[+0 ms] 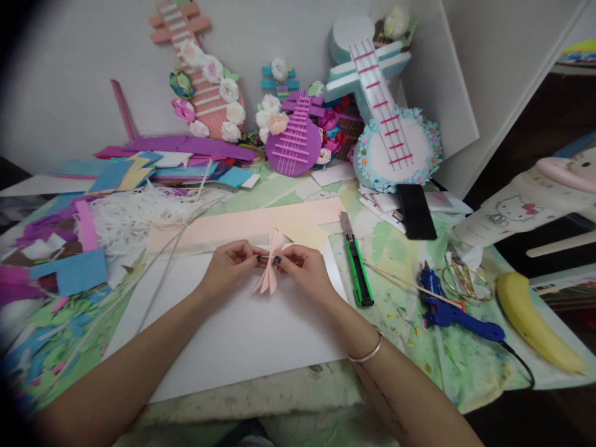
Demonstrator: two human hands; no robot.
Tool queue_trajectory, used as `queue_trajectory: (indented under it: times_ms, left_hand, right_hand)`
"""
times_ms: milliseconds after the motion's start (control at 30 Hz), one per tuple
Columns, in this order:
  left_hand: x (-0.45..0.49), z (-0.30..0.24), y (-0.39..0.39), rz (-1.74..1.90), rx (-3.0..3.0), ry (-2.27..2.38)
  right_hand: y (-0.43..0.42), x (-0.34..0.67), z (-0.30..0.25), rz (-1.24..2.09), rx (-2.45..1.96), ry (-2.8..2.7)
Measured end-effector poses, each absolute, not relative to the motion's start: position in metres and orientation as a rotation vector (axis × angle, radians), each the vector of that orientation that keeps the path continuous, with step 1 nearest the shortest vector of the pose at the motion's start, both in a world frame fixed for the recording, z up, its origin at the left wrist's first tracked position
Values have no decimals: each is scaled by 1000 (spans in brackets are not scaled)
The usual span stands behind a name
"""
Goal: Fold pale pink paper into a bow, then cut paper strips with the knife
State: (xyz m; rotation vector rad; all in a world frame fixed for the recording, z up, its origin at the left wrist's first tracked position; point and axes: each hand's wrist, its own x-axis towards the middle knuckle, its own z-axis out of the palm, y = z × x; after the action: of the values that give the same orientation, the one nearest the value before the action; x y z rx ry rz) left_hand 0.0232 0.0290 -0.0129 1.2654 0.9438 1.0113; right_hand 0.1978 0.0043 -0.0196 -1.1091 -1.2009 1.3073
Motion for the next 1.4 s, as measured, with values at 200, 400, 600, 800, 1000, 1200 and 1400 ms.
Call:
queue_trajectory:
  times_ms: [200, 400, 600, 800, 1000, 1200, 1400]
  left_hand:
    - [24, -12, 30, 975, 1236, 942]
    - [25, -14, 29, 970, 1241, 945]
    - [22, -17, 33, 966, 1269, 936]
    - [24, -17, 31, 909, 1318, 948]
    - [22, -19, 30, 846, 1428, 965]
    - [12, -9, 34, 782, 1543, 915]
    - [10, 1, 33, 774, 1595, 827]
  right_hand:
    - [4, 198, -22, 1300, -1144, -1206]
    - [4, 199, -23, 1317, -1152, -1211]
    - [4, 201, -17, 1233, -1173, -1239]
    - [-4, 194, -12, 1170, -1018, -1265]
    - [-4, 195, -10, 1387, -989, -1157]
    - [3, 197, -17, 1394, -1101, -1121]
    - [1, 195, -22, 1387, -1142, -1152]
